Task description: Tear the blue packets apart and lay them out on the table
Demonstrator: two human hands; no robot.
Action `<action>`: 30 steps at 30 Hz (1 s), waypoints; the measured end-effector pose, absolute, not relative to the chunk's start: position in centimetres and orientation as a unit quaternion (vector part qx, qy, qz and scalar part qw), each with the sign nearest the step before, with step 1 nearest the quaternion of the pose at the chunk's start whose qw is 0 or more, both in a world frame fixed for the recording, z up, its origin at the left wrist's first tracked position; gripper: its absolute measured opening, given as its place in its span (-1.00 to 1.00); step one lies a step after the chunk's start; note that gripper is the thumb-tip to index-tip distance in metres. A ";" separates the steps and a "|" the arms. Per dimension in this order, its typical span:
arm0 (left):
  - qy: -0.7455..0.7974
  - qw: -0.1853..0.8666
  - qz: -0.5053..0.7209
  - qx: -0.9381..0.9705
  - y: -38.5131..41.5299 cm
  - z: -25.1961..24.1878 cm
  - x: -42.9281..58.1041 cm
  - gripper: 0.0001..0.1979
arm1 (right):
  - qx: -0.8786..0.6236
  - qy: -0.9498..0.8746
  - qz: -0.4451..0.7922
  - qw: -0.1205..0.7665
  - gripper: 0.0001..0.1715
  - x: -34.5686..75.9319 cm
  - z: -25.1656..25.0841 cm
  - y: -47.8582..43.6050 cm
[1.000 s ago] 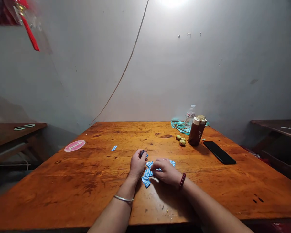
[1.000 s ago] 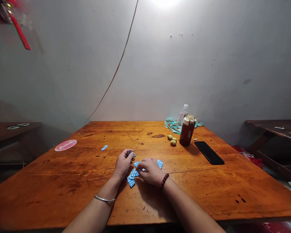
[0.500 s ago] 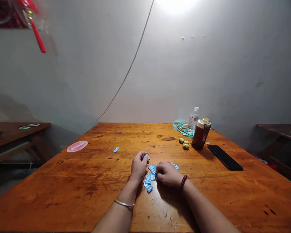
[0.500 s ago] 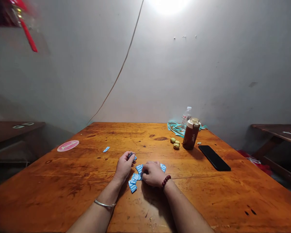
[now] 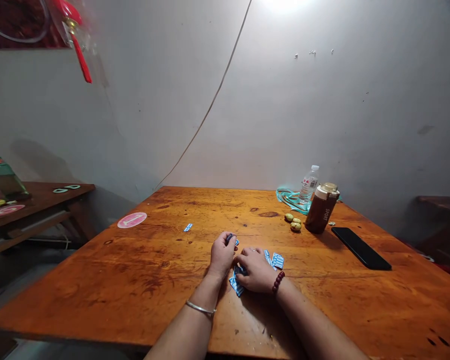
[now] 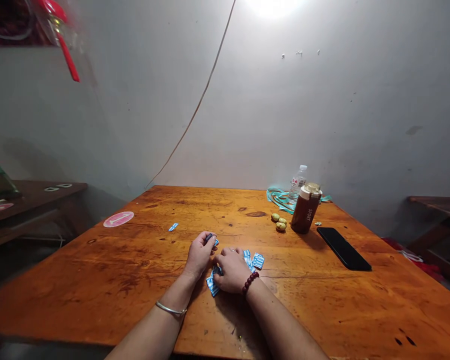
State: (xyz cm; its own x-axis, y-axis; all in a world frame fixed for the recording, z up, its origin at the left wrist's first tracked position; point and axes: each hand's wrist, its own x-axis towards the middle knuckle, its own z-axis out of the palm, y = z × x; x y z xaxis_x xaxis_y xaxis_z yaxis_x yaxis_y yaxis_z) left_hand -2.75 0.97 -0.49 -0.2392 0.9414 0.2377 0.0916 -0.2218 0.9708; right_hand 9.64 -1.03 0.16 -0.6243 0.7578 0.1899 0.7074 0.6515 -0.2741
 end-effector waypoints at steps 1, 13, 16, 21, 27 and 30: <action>0.512 0.356 0.596 0.505 1.0 -0.4 -2.7 -0.82 | -0.412 -0.896 0.090 0.142 -0.70 9.7 0.1 -1.0; 0.510 0.372 0.587 0.507 1.2 -0.9 -2.8 -0.84 | -0.441 -0.802 0.292 0.278 -0.83 10.4 -0.9 -0.2; 0.507 0.385 0.578 0.511 1.3 -1.0 -2.7 -0.84 | -0.418 -0.744 0.406 0.328 -0.86 10.8 -1.3 0.1; 0.496 0.400 0.568 0.521 1.2 -1.0 -2.5 -0.86 | -0.381 -0.700 0.470 0.379 -0.94 11.3 -1.0 0.2; 0.482 0.447 0.559 0.506 0.9 -0.8 -2.3 -0.85 | -0.382 -0.659 0.504 0.408 -0.85 11.6 -0.2 0.3; 0.470 0.486 0.544 0.497 0.6 -0.7 -2.2 -0.82 | -0.388 -0.636 0.510 0.430 -0.83 12.0 -0.4 0.8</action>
State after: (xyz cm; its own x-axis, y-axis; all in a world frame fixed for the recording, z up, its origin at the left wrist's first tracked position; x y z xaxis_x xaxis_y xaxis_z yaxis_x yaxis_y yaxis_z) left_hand -2.17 0.61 -0.70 -0.0338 0.9959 0.0840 -0.0617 -0.0859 0.9944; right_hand 12.04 0.77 -0.37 -0.3295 0.9318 0.1523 0.0544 0.1798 -0.9822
